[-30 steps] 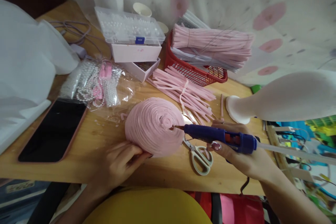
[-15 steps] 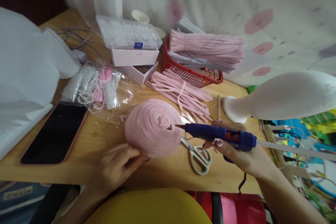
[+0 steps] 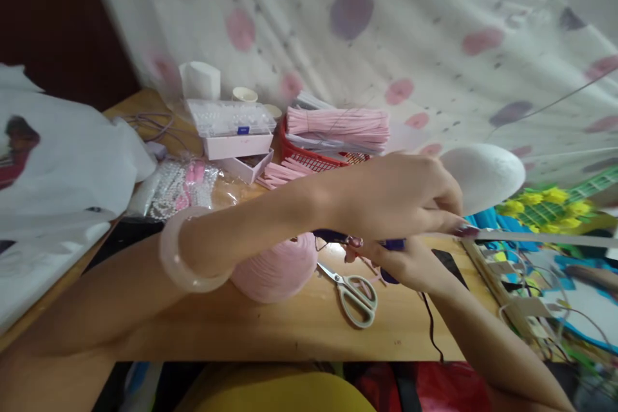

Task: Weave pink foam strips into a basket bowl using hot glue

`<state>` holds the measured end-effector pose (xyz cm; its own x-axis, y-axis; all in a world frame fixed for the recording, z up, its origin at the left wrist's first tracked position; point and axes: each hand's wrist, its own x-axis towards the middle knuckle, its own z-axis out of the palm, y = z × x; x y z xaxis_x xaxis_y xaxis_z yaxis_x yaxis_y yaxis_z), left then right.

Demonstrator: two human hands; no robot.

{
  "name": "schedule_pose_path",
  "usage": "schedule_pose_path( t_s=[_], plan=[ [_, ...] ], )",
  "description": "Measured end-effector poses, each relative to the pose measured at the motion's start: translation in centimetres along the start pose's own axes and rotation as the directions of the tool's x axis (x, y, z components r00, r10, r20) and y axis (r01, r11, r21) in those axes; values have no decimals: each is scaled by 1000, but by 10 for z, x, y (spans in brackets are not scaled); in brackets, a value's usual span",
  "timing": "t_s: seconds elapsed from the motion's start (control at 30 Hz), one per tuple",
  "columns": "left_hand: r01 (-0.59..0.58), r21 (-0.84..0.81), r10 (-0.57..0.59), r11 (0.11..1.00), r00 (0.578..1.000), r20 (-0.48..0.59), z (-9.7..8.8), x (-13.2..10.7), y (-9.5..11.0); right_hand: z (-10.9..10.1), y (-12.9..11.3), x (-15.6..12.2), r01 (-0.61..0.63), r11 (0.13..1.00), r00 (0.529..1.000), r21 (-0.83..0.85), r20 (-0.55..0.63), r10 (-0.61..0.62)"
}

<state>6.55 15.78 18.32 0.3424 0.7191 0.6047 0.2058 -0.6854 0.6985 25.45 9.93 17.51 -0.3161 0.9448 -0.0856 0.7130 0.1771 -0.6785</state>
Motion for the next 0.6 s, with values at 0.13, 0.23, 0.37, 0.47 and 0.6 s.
schedule_pose_path(
  t_s=[0.13, 0.23, 0.37, 0.47, 0.6],
  plan=[
    [-56, -132, 82, 990, 976, 202, 11, 8, 11, -2, -7, -7, -47, 997, 999, 55, -4, 48],
    [-64, -227, 161, 972, 885, 438, 17, 21, 26, -2, -10, -13, -34, 996, 999, 83, -28, 36],
    [9, -247, 156, 969, 752, 640, 20, 38, 41, -2, -10, -19, -92, 988, 995, 121, -36, 97],
    [76, -217, 80, 973, 773, 629, 18, 38, 47, -4, -9, -21, -44, 991, 997, 128, -58, 51],
    [142, -227, 26, 964, 794, 607, 20, 29, 49, -5, -7, -23, 39, 989, 995, 142, -96, -25]
  ],
)
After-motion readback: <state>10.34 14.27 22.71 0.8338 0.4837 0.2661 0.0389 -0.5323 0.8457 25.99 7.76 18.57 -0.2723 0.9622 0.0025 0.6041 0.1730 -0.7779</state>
